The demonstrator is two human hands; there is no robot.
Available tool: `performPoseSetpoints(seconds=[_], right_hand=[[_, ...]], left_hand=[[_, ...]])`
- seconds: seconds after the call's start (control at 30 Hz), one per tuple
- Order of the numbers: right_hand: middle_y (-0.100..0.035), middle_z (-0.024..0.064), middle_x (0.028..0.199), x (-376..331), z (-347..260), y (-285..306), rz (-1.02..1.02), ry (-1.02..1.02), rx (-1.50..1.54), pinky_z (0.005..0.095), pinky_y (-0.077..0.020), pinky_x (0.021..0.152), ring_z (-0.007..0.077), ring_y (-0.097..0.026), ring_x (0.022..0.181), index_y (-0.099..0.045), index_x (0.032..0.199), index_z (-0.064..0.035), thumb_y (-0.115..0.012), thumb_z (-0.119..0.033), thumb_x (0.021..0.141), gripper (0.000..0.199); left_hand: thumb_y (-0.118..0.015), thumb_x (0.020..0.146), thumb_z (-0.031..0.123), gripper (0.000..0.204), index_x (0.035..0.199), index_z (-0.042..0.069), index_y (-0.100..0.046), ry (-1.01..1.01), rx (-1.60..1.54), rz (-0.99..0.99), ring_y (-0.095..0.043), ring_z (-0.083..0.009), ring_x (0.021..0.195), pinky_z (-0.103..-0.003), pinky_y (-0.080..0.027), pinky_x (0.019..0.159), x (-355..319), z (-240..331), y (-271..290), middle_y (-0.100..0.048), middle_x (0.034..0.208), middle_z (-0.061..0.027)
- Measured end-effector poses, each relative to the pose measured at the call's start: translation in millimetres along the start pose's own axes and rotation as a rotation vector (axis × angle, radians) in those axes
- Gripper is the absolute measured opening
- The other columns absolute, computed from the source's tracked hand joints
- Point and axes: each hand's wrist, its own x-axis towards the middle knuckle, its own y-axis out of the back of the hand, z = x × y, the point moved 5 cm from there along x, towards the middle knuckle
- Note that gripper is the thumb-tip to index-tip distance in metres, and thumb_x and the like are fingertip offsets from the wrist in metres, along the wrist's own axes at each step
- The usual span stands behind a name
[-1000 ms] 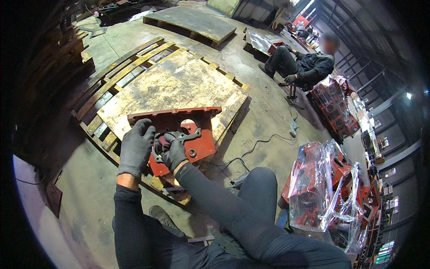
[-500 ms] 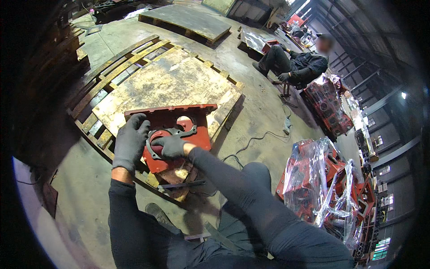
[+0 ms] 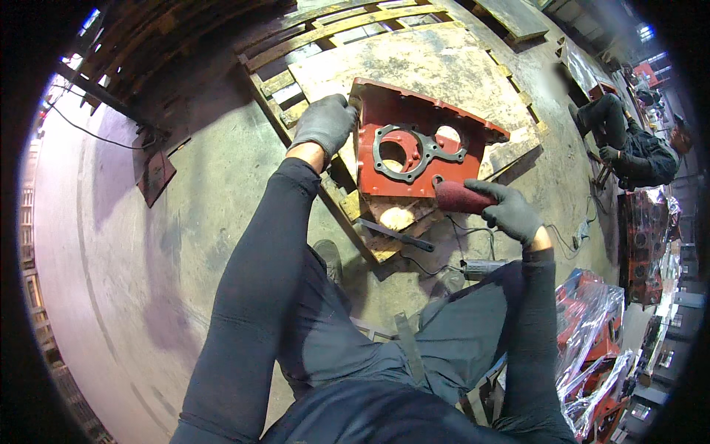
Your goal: The person sits on the floor and uses a handheld rotary tool to grind the edges of a red metal part. They then use a metal file and a sanding block to smooth the surface and edges of the part.
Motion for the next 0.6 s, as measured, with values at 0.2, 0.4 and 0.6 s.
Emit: performPoseSetpoints(seconds=[0.2,0.4,0.6], right_hand=[[-0.074,0.0027,0.115,-6.8,12.6,2.0,0.102,0.021,0.29,0.0216,-0.0495,0.062,0.0047,-0.061,0.075,-0.06,0.152,-0.0115,-0.063,-0.001,0.079,0.074],[-0.063,0.0073,0.146,9.2,1.8,-3.5,0.183,0.236,0.401,0.0262,-0.0541,0.089,0.0134,-0.065,0.111,-0.053,0.157,-0.0076,-0.062,0.003,0.083,0.076],[-0.055,0.0121,0.158,66.2,-73.6,-40.1,0.355,0.649,-0.011,0.0362,-0.0462,0.116,0.0269,-0.059,0.14,-0.055,0.154,-0.015,-0.064,-0.004,0.085,0.071]], left_hand=[[-0.061,0.098,0.024,0.031,0.122,0.009,-0.075,-0.095,0.095,-0.134,-0.07,-0.0378,0.114,-0.046,-0.054,0.101,1.7,10.4,-41.6,-0.074,0.122,-0.0199],[-0.063,0.096,0.022,0.042,0.135,0.006,-0.067,-0.145,0.167,-0.276,-0.069,-0.0399,0.117,-0.046,-0.054,0.101,3.8,21.0,-79.0,-0.071,0.129,-0.0233],[-0.062,0.091,0.021,0.042,0.128,0.004,-0.071,-0.071,0.219,-0.271,-0.071,-0.0412,0.114,-0.047,-0.055,0.099,11.0,-9.0,-50.2,-0.073,0.12,-0.0269]])
